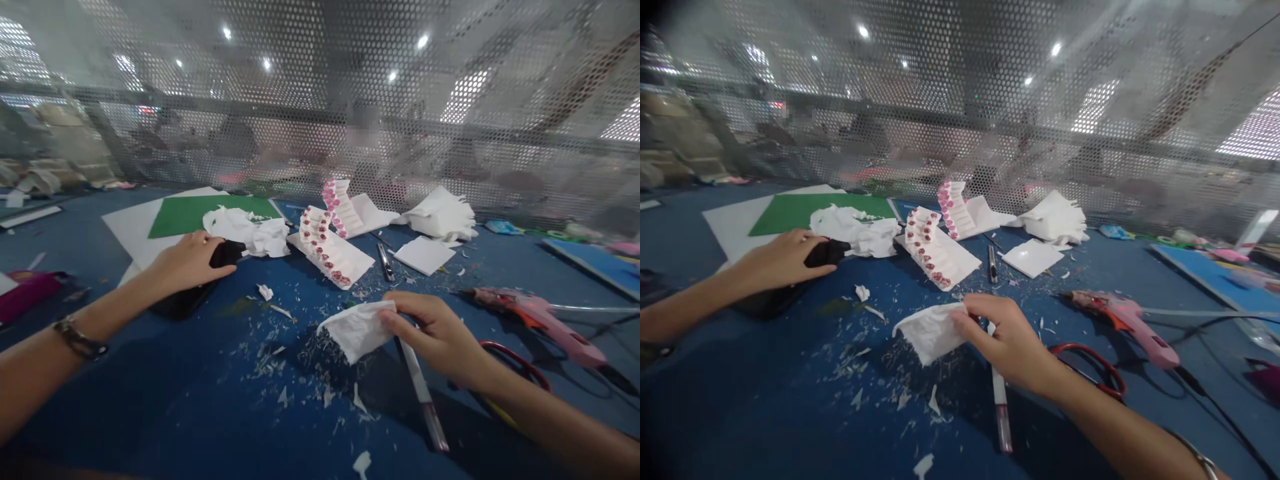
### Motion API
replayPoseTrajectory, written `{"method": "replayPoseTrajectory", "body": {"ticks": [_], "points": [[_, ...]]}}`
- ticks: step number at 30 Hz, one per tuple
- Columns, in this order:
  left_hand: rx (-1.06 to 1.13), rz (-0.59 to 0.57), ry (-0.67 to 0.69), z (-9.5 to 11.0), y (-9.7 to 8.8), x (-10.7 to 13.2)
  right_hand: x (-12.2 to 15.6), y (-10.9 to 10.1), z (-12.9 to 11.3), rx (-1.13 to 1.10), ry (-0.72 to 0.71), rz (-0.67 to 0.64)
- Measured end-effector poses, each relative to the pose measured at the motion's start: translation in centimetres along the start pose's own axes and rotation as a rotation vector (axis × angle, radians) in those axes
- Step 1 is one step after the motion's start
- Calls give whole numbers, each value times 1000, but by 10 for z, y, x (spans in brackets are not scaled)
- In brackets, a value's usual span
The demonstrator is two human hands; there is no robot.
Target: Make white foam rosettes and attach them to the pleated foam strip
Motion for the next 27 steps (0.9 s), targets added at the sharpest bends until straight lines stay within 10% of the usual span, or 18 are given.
{"method": "replayPoseTrajectory", "body": {"ticks": [9,21,27], "points": [[157,-123,49,-13,22,-35,4,11,-4,26,-56,-138],[191,-153,28,-14,16,-21,12,21,12,75,-1,-189],[223,87,192,40,-14,0,1,7,17,77,68,-107]]}}
Point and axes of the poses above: each hand's wrist, its own x-axis away from the middle knuckle, its own y-axis out of the palm, z = x × y, the point moved 7 cm from there along -x, towards the middle knuckle, and after that the axes turned 7 degrees about y, right-handed, at the moved point
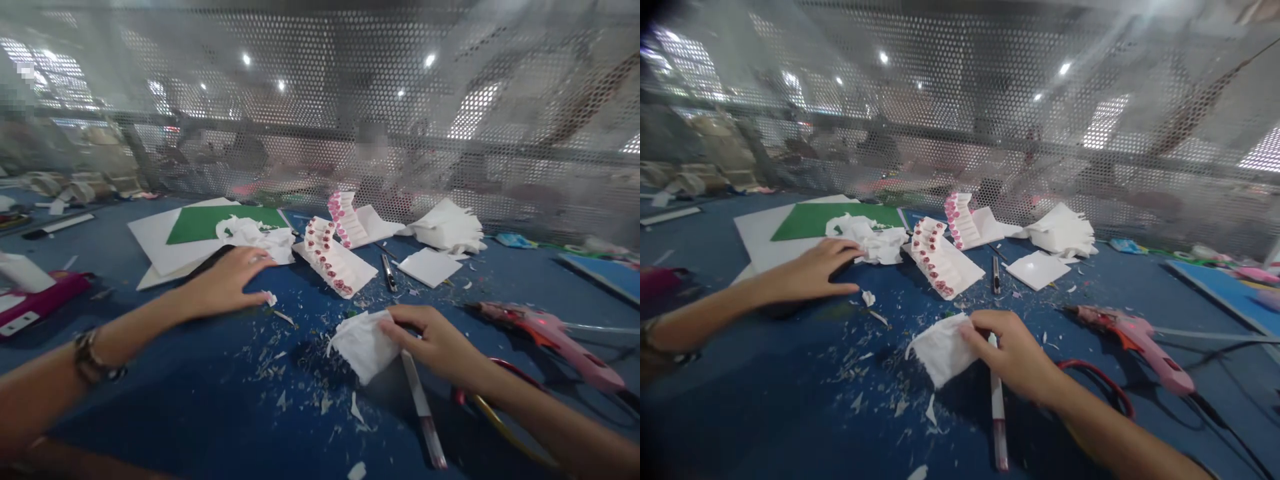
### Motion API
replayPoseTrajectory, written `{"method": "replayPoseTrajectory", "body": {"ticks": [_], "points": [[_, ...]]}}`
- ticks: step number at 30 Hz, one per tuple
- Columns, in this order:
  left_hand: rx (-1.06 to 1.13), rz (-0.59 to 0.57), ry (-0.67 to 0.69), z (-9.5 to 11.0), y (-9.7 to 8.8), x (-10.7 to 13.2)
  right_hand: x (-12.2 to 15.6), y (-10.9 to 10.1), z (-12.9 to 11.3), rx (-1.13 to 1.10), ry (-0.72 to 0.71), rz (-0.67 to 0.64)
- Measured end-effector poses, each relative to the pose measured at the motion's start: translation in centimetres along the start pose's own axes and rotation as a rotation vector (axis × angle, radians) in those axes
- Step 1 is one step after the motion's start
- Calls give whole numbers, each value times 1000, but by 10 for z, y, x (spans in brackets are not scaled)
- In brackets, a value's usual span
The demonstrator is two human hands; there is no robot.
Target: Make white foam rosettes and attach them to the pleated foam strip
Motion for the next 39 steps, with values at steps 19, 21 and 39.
{"method": "replayPoseTrajectory", "body": {"ticks": [19,21,39], "points": [[211,354,548,128,4,27,33,38,-62,816,-682,242],[144,307,604,137,6,26,29,48,-53,798,-655,188],[171,85,725,163,30,12,31,58,-30,667,-416,57]]}}
Point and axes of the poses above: each hand's wrist, its own x-axis away from the middle knuckle, its own y-axis out of the palm, z = x × y, the point moved 7 cm from there along -x, towards the middle knuckle, and after that the axes turned 7 degrees about y, right-handed, at the moved point
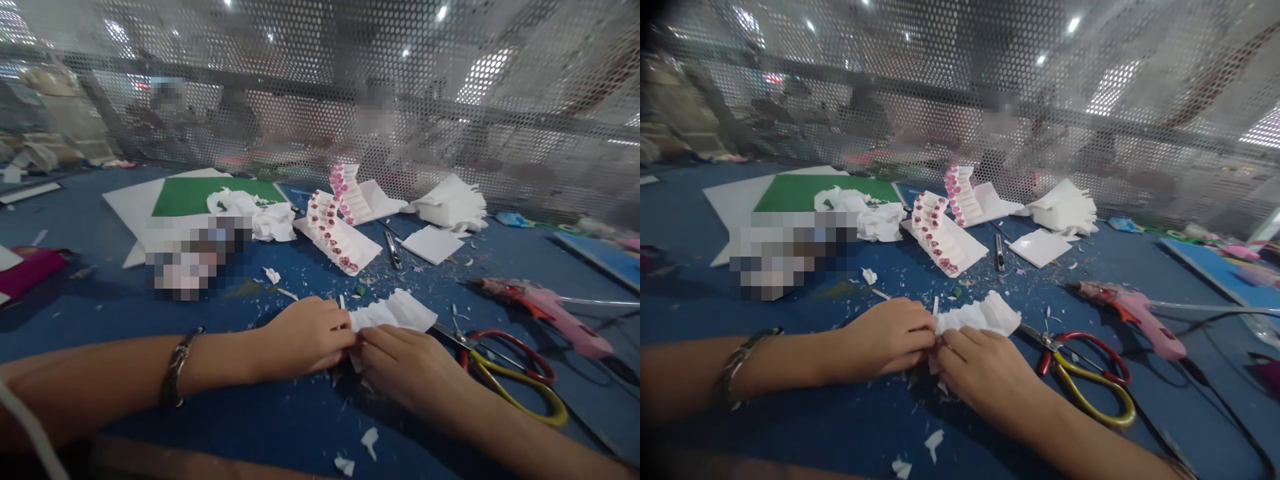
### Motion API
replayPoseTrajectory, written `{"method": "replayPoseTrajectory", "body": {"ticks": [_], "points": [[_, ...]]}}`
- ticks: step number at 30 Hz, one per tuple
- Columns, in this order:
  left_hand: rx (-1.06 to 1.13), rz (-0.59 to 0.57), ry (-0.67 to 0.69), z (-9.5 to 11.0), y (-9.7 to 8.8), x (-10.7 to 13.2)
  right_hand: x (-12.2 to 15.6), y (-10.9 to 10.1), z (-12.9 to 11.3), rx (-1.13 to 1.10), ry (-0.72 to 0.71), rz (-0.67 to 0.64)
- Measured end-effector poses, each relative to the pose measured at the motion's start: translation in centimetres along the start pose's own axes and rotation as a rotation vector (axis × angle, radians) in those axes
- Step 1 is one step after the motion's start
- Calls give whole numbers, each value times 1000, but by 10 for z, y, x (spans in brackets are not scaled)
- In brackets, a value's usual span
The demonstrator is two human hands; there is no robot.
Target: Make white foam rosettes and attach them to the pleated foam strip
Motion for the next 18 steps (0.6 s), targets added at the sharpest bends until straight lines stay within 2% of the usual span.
{"method": "replayPoseTrajectory", "body": {"ticks": [9,18], "points": [[267,46,-78,-12,6,3,3,4,9,-219,79,-63],[380,62,-64,-12,3,2,0,-2,12,-360,150,-62]]}}
Point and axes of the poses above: each hand's wrist, its own x-axis away from the middle knuckle, its own y-axis out of the palm, z = x × y, the point moved 7 cm from there along -x, towards the middle knuckle, and after that the axes turned 7 degrees about y, right-handed, at the moved point
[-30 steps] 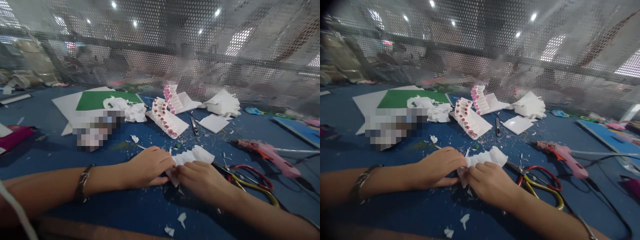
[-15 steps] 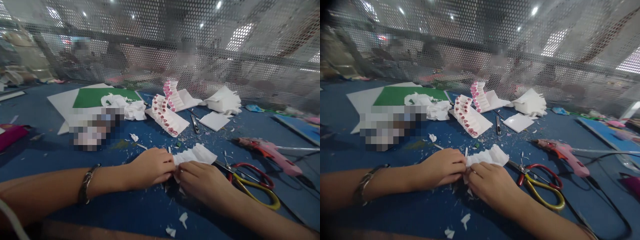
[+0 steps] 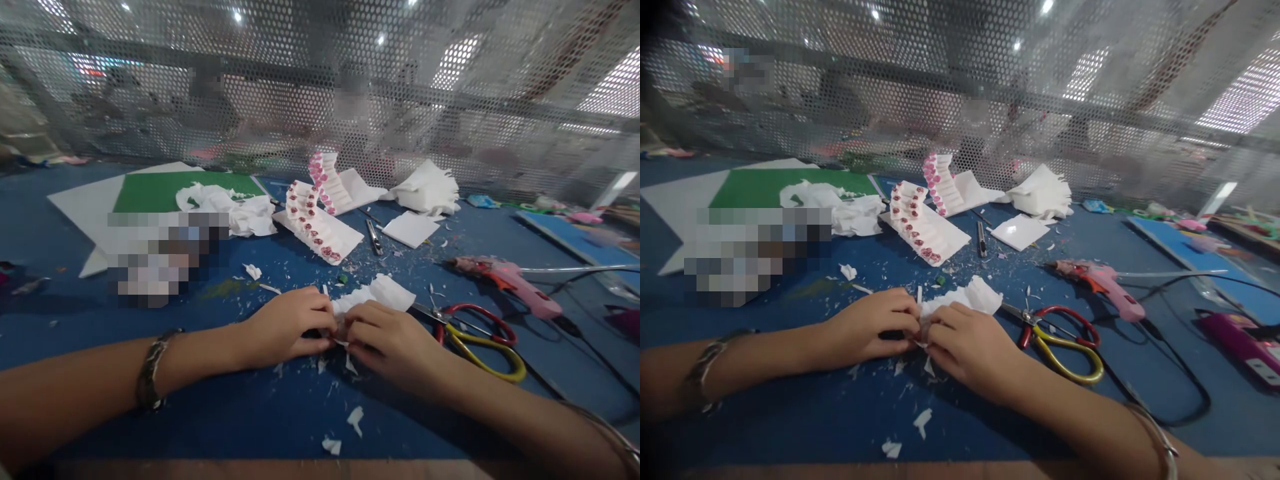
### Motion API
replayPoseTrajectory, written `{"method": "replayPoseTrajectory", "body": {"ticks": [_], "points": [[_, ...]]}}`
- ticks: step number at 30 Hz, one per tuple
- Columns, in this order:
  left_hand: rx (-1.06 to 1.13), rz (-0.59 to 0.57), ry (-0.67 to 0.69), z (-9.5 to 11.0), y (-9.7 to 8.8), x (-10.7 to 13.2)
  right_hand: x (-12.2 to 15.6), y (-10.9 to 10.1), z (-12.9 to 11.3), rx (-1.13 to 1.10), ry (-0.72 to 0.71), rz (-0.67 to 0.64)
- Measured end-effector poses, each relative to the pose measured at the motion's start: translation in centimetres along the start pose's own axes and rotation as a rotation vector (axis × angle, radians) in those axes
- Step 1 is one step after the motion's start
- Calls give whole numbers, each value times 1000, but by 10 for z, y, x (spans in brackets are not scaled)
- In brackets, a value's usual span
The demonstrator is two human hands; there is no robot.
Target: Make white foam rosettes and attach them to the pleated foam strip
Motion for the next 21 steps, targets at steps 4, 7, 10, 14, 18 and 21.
{"method": "replayPoseTrajectory", "body": {"ticks": [4,7,10,14,18,21], "points": [[40,6,-31,-2,0,-1,0,1,5,-65,54,-8],[36,5,-70,-3,0,-1,-2,3,8,-96,105,-20],[10,3,-120,-5,1,-1,-4,4,10,-81,153,-21],[-24,9,-140,-4,1,-2,-5,4,12,-58,192,-10],[-81,37,-126,-3,-1,-4,-6,4,14,-69,211,-4],[-95,27,-134,-2,0,-5,-7,4,15,-79,226,2]]}}
Point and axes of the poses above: each hand's wrist, its own x-axis away from the middle knuckle, its own y-axis out of the palm, z = x × y, the point moved 7 cm from there along -x, towards the middle knuckle, and after that the axes turned 7 degrees about y, right-handed, at the moved point
